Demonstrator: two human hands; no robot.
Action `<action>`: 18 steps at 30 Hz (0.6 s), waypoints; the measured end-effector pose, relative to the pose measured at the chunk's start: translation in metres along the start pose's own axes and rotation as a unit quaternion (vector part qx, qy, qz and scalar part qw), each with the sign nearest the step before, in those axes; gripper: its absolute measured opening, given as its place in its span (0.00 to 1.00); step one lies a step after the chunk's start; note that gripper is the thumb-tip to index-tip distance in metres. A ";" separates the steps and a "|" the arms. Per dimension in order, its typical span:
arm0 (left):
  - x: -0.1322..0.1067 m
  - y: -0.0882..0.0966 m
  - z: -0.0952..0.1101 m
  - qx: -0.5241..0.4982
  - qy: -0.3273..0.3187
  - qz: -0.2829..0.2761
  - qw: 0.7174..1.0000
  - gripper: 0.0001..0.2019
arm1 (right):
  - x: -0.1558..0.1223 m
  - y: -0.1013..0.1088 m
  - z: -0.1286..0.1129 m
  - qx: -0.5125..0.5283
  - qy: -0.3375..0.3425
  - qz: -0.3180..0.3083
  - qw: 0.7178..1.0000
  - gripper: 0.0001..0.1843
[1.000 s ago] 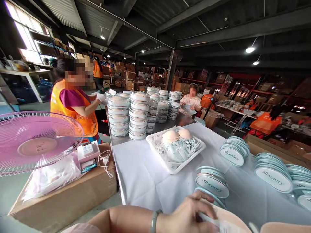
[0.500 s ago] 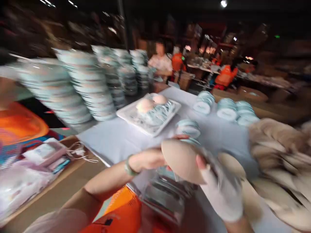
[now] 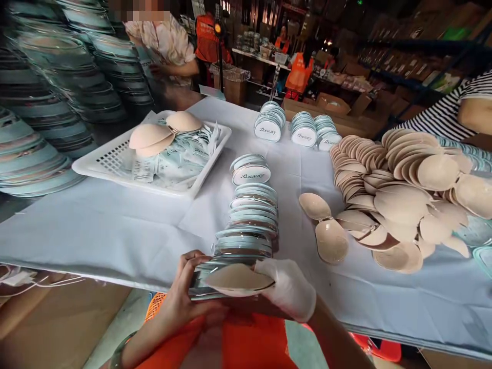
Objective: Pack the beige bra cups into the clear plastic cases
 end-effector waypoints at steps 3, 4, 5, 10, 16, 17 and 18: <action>0.002 -0.009 0.007 -0.007 -0.022 -0.033 0.999 0.43 | 0.006 -0.021 -0.034 -0.190 0.032 -0.147 0.970 0.12; 0.002 -0.013 0.011 -0.009 -0.032 -0.048 0.998 0.45 | 0.007 -0.026 -0.038 -0.280 0.037 -0.161 0.946 0.09; 0.001 -0.015 0.014 -0.006 -0.042 -0.056 0.998 0.46 | 0.008 -0.032 -0.039 -0.357 0.040 -0.173 0.917 0.06; -0.006 -0.012 0.020 0.041 -0.057 -0.024 0.997 0.42 | 0.007 -0.055 -0.042 -0.422 0.088 -0.158 0.888 0.16; -0.004 -0.018 0.021 0.096 -0.050 -0.005 0.994 0.43 | -0.003 -0.039 -0.023 -0.424 0.068 -0.159 0.889 0.11; -0.004 -0.016 0.022 0.116 -0.048 0.005 0.992 0.43 | -0.001 -0.033 -0.020 -0.419 0.074 -0.151 0.892 0.10; -0.003 -0.015 0.023 0.137 -0.047 0.011 0.989 0.42 | 0.002 -0.029 -0.018 -0.391 0.100 -0.152 0.902 0.08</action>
Point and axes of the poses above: each hand's wrist, its own x-axis towards the middle knuckle, its own y-axis out of the back of the hand, z = x × y, the point moved 10 cm from there along x, towards the middle knuckle, and after that the axes turned 1 degree about x, right-handed, at the moved point
